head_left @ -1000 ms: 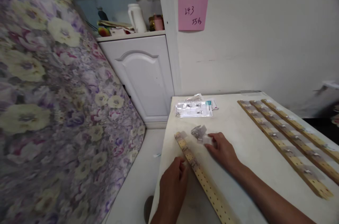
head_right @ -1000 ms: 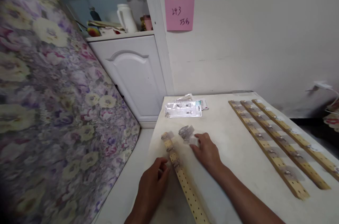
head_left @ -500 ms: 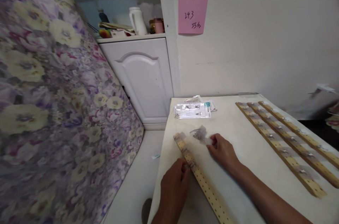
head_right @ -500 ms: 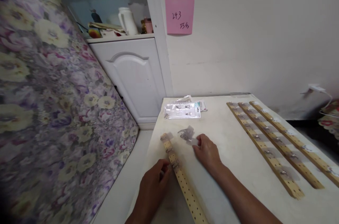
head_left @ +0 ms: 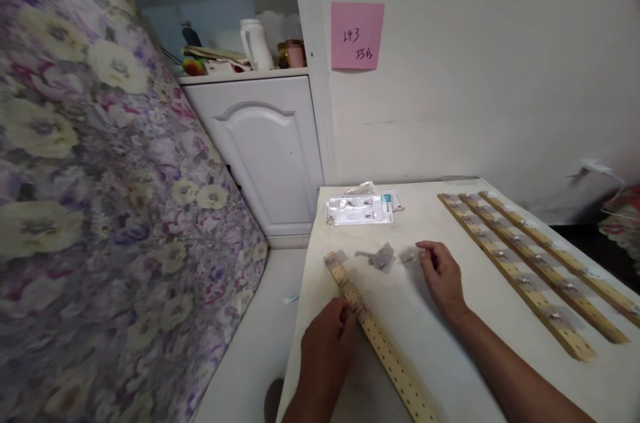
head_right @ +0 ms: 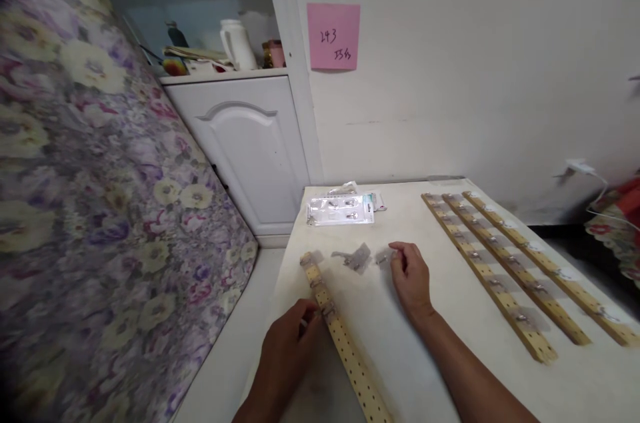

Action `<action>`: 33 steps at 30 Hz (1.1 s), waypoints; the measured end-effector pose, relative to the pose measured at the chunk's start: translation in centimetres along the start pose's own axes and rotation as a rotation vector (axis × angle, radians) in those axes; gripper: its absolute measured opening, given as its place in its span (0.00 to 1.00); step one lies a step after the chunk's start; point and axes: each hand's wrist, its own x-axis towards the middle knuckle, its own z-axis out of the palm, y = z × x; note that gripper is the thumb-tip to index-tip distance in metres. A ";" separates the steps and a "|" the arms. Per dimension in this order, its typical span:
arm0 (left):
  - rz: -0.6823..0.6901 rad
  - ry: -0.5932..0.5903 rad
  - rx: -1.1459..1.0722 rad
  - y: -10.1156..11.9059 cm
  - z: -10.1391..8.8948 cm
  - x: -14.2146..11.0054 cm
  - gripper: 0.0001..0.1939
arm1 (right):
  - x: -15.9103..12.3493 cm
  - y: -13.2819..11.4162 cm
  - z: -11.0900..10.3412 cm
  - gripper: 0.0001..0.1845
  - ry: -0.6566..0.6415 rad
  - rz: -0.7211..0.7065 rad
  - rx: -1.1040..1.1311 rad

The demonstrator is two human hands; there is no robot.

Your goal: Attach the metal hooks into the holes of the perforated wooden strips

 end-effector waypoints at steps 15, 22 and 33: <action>0.093 -0.029 -0.002 -1.7 0.0 -1.1 0.08 | -5.8 -2.6 -1.3 0.17 -0.537 0.465 0.691; 0.074 -0.119 0.011 -1.9 1.1 -2.8 0.09 | -7.9 -3.9 -0.6 0.19 -0.777 0.508 0.646; 0.008 -0.180 0.006 -0.6 1.6 -2.7 0.07 | -7.9 -3.8 -0.4 0.15 -0.794 0.573 0.557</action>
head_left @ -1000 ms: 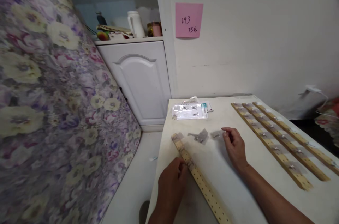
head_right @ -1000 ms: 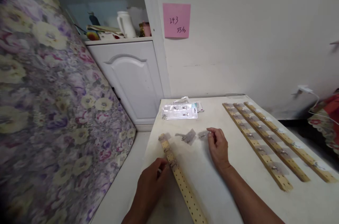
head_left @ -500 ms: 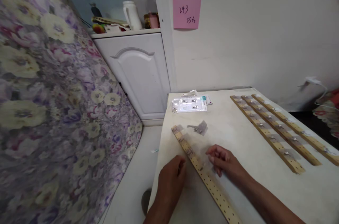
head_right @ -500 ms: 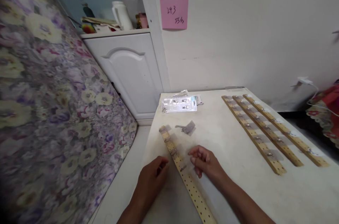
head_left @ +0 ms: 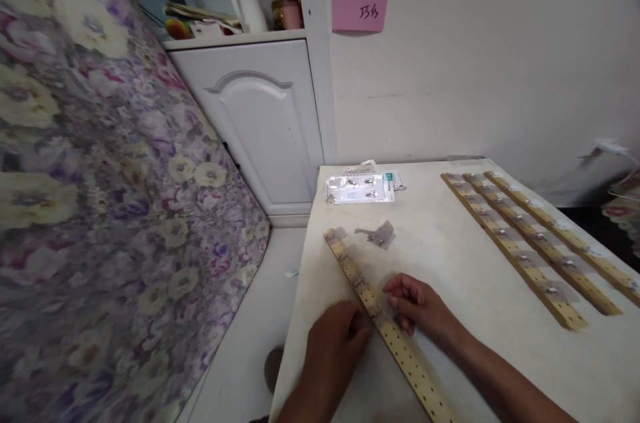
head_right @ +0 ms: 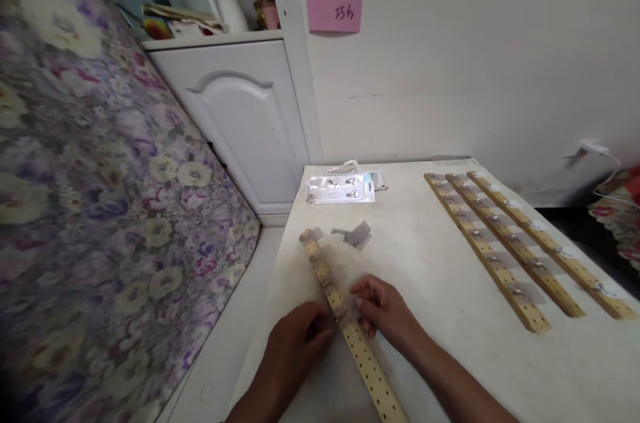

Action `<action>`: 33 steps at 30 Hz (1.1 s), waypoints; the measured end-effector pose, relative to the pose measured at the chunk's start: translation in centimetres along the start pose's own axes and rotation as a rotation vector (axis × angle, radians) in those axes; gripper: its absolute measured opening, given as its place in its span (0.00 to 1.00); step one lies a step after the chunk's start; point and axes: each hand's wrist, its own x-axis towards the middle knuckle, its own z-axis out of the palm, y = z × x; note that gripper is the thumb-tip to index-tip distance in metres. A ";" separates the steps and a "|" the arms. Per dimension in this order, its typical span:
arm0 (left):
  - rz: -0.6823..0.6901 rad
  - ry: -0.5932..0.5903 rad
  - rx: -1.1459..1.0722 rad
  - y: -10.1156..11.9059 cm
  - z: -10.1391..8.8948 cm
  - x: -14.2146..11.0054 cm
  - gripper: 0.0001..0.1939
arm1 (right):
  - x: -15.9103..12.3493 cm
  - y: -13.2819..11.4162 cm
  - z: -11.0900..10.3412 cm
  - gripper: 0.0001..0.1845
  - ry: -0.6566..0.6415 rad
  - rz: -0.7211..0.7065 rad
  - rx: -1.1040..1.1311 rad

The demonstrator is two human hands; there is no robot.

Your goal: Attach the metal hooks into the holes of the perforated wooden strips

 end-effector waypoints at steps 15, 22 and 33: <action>0.099 -0.023 -0.043 -0.3 0.6 0.5 0.08 | -0.3 0.2 0.4 0.05 0.047 -0.018 -0.056; 0.104 -0.015 -0.010 -0.3 0.8 0.6 0.08 | -0.3 0.3 0.3 0.07 0.073 -0.029 -0.086; 0.123 -0.011 -0.009 -0.6 1.0 0.6 0.08 | -0.2 0.3 0.3 0.07 0.072 -0.030 -0.113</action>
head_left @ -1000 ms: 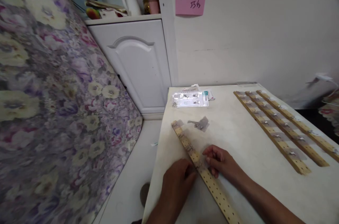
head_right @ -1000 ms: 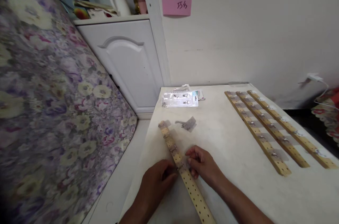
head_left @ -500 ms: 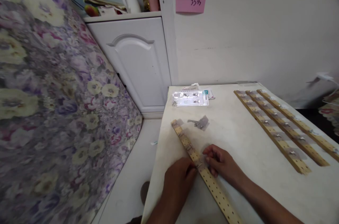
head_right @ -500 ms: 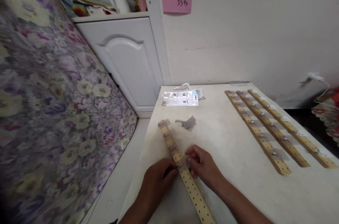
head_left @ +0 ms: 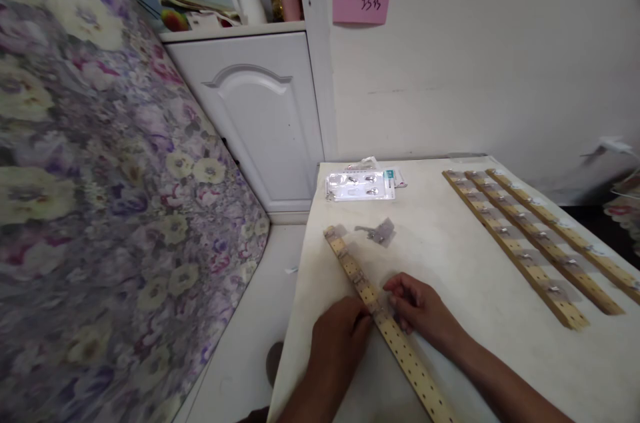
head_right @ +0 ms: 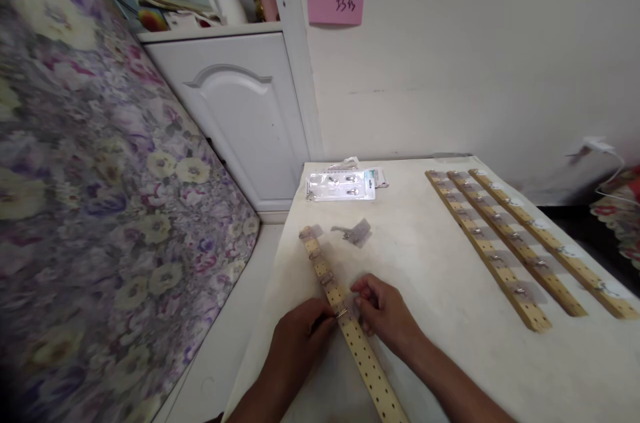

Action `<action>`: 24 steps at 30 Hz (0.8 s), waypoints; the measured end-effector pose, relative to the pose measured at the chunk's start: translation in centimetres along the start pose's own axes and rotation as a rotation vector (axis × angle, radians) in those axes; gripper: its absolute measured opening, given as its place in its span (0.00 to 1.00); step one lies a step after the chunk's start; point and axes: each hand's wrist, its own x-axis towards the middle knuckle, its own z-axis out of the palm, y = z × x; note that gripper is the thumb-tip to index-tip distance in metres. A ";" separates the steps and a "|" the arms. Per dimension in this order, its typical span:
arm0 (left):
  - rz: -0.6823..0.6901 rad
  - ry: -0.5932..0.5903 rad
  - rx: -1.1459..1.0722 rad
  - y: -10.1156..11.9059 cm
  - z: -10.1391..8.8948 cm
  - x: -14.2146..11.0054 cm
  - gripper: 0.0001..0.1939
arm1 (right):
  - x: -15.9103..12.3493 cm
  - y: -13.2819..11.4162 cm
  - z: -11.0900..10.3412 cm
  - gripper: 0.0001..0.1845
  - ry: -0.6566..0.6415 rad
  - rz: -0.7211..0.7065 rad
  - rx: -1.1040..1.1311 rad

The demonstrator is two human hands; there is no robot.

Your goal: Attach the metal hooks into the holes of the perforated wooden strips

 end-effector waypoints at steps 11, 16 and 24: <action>-0.020 0.034 -0.037 0.0 0.3 0.0 0.07 | 0.1 0.2 0.0 0.07 0.006 0.003 0.011; -0.055 0.093 -0.109 0.0 0.4 0.0 0.06 | 0.1 0.1 0.0 0.07 -0.001 0.001 0.002; 0.082 0.087 -0.166 -0.3 0.6 0.1 0.12 | 0.1 0.0 0.1 0.07 0.003 0.010 0.004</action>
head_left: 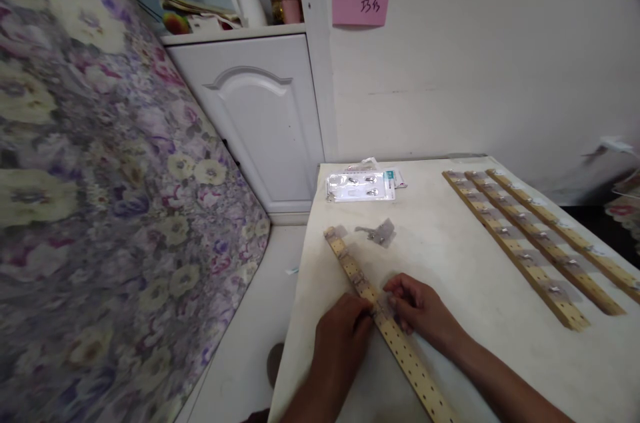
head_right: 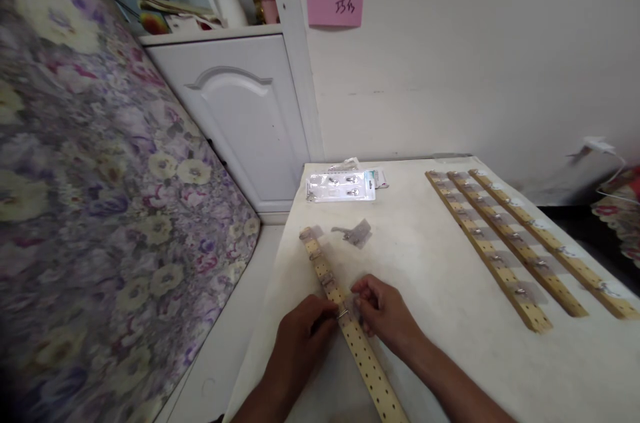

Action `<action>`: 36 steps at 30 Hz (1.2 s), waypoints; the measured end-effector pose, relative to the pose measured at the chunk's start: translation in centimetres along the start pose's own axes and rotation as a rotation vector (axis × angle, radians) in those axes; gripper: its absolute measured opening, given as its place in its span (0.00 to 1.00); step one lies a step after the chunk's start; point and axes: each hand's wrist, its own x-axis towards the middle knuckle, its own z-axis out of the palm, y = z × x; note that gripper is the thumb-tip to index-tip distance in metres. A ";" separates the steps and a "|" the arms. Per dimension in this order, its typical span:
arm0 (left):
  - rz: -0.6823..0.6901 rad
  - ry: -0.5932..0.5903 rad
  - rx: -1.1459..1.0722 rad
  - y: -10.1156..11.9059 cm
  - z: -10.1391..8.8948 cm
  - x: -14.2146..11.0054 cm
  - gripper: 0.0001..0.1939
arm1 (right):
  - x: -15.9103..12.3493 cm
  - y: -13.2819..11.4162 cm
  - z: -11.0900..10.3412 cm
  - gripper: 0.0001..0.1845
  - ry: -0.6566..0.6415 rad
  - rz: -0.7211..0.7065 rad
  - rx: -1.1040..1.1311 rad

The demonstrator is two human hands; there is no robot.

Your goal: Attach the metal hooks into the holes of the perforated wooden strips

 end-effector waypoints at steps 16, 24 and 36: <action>-0.037 -0.015 0.018 0.3 -0.2 0.1 0.12 | 0.0 -0.5 0.2 0.09 0.108 -0.116 -0.334; -0.045 -0.027 0.030 0.4 -0.3 0.3 0.12 | 0.3 -0.2 0.4 0.10 0.119 -0.084 -0.313; -0.068 -0.030 -0.003 0.3 -0.5 0.4 0.11 | 0.9 0.3 0.3 0.11 0.076 -0.109 -0.240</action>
